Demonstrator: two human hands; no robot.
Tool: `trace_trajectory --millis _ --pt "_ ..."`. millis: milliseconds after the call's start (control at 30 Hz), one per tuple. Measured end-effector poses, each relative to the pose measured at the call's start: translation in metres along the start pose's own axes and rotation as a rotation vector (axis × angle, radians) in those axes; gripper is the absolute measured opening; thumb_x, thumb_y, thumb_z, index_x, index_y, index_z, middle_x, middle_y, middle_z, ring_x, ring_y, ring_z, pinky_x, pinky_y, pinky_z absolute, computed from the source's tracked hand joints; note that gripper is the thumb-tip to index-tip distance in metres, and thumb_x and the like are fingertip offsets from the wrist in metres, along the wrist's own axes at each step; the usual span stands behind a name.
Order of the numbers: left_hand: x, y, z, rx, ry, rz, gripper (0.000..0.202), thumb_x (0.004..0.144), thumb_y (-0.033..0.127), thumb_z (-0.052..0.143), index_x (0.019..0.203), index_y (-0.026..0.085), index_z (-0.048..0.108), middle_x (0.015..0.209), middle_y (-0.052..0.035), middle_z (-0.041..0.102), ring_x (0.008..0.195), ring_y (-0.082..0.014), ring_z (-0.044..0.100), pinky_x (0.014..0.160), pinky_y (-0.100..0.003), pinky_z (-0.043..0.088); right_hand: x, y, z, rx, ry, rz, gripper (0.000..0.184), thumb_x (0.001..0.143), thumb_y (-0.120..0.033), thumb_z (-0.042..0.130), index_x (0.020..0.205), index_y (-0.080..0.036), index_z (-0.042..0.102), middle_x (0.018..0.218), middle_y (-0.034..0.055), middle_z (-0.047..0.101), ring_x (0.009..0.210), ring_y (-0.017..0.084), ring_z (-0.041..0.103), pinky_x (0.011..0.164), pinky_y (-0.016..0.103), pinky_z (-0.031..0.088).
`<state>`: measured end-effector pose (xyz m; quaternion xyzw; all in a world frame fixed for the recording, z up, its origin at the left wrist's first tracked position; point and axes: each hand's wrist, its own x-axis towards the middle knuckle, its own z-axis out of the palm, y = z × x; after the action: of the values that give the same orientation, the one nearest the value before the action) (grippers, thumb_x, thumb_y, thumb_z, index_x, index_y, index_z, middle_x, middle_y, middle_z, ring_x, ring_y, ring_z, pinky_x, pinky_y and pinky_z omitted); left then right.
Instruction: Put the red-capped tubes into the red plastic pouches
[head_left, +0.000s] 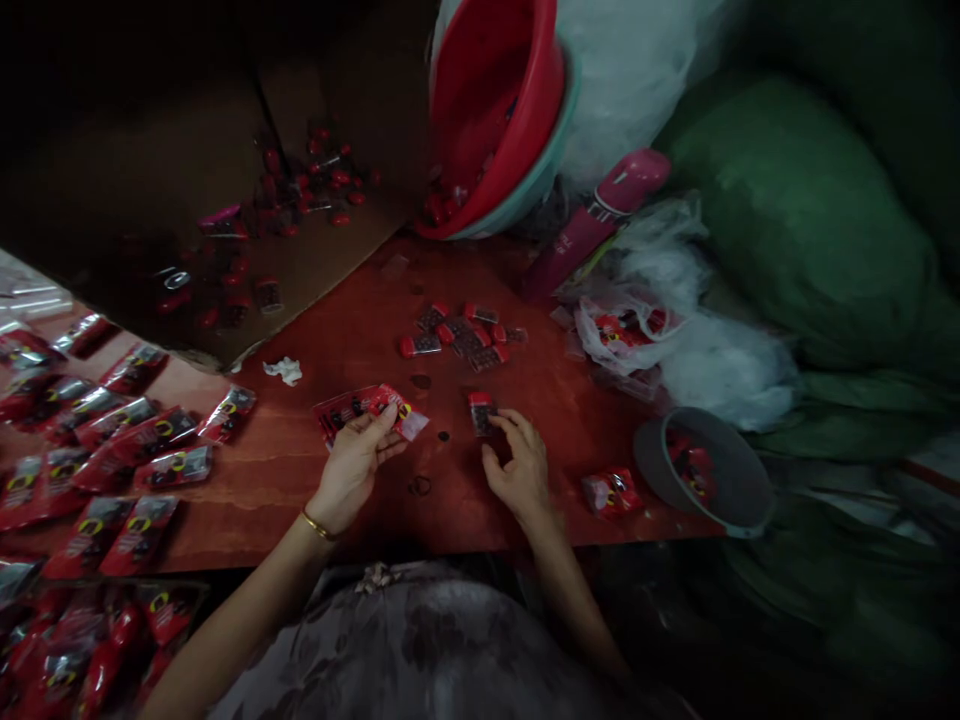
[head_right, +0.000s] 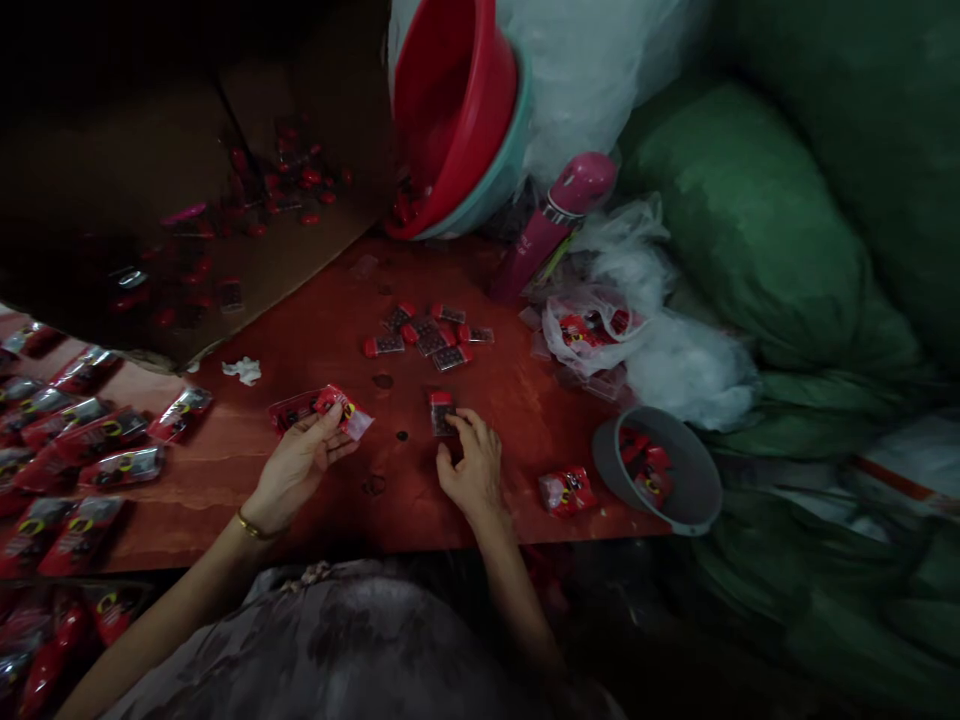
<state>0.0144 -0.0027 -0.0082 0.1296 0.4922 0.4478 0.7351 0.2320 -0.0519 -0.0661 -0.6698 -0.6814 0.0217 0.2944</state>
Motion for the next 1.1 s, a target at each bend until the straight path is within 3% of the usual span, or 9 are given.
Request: trace_trajectory --millis 100,167,333,467,600,833,1000,1100 --pt "0.000 0.000 -0.001 0.001 0.006 -0.013 0.042 0.044 0.037 0.087 0.073 0.016 0.064 0.069 -0.0005 0.070 0.060 -0.0133 0.064 0.064 -0.027 0.049 -0.001 -0.004 0.003 -0.134 0.025 0.100 0.053 0.079 -0.045 0.056 0.122 -0.015 0.050 0.119 0.0178 0.057 0.108 0.032 0.052 0.087 0.047 0.042" --pt "0.000 0.001 -0.001 0.004 0.008 -0.009 0.043 0.044 0.037 0.087 0.074 0.016 0.064 0.070 -0.0003 0.070 0.061 -0.0132 0.064 0.065 -0.026 0.049 0.004 -0.008 0.007 -0.226 -0.016 0.130 0.055 0.081 -0.050 0.054 0.122 -0.013 0.051 0.117 0.0194 0.059 0.102 0.033 0.053 0.082 0.047 0.043" --pt "-0.003 0.002 -0.003 -0.010 -0.002 -0.017 0.043 0.044 0.040 0.087 0.071 0.016 0.064 0.065 -0.0003 0.069 0.059 -0.0122 0.063 0.063 -0.025 0.050 0.015 -0.006 0.012 -0.211 -0.021 0.123 0.034 0.087 -0.030 0.042 0.109 -0.010 0.060 0.103 0.0191 0.066 0.089 0.030 0.059 0.078 0.044 0.045" --pt "-0.005 0.003 -0.003 -0.015 -0.035 -0.033 0.043 0.046 0.042 0.086 0.071 0.015 0.063 0.066 -0.0011 0.069 0.062 -0.0132 0.064 0.064 -0.026 0.051 0.008 -0.009 -0.001 0.173 -0.007 0.189 0.032 0.090 -0.030 0.035 0.096 -0.014 0.062 0.085 0.0117 0.069 0.075 0.022 0.064 0.070 0.034 0.050" --pt "-0.005 0.001 -0.001 0.020 -0.047 -0.045 0.043 0.044 0.042 0.086 0.069 0.015 0.064 0.064 -0.0007 0.068 0.060 -0.0125 0.063 0.063 -0.026 0.052 -0.007 -0.031 -0.025 0.494 -0.135 0.200 0.029 0.093 -0.032 0.036 0.092 -0.019 0.062 0.075 0.0020 0.067 0.060 0.015 0.062 0.056 0.024 0.048" --pt "-0.006 -0.002 -0.003 0.229 -0.030 0.049 0.046 0.043 0.049 0.084 0.067 0.013 0.068 0.067 -0.0009 0.067 0.061 -0.0101 0.060 0.060 -0.023 0.050 -0.002 -0.060 -0.037 0.437 -0.209 -0.012 0.023 0.089 -0.023 0.041 0.091 -0.018 0.063 0.080 0.0042 0.070 0.072 0.015 0.065 0.066 0.024 0.051" --pt "-0.006 0.001 -0.006 0.294 -0.022 0.076 0.049 0.041 0.052 0.083 0.067 0.012 0.069 0.065 -0.0019 0.067 0.058 -0.0099 0.059 0.057 -0.022 0.049 0.004 -0.062 -0.034 0.428 -0.202 -0.015 0.023 0.089 -0.023 0.042 0.090 -0.017 0.063 0.080 0.0057 0.070 0.071 0.016 0.065 0.066 0.023 0.050" --pt "-0.007 0.001 -0.003 0.279 -0.046 0.079 0.049 0.041 0.050 0.084 0.069 0.012 0.070 0.066 -0.0020 0.068 0.059 -0.0097 0.060 0.058 -0.021 0.049 0.002 -0.062 -0.028 0.471 -0.200 0.056 0.025 0.089 -0.027 0.041 0.089 -0.017 0.063 0.076 0.0047 0.068 0.066 0.015 0.063 0.062 0.023 0.049"
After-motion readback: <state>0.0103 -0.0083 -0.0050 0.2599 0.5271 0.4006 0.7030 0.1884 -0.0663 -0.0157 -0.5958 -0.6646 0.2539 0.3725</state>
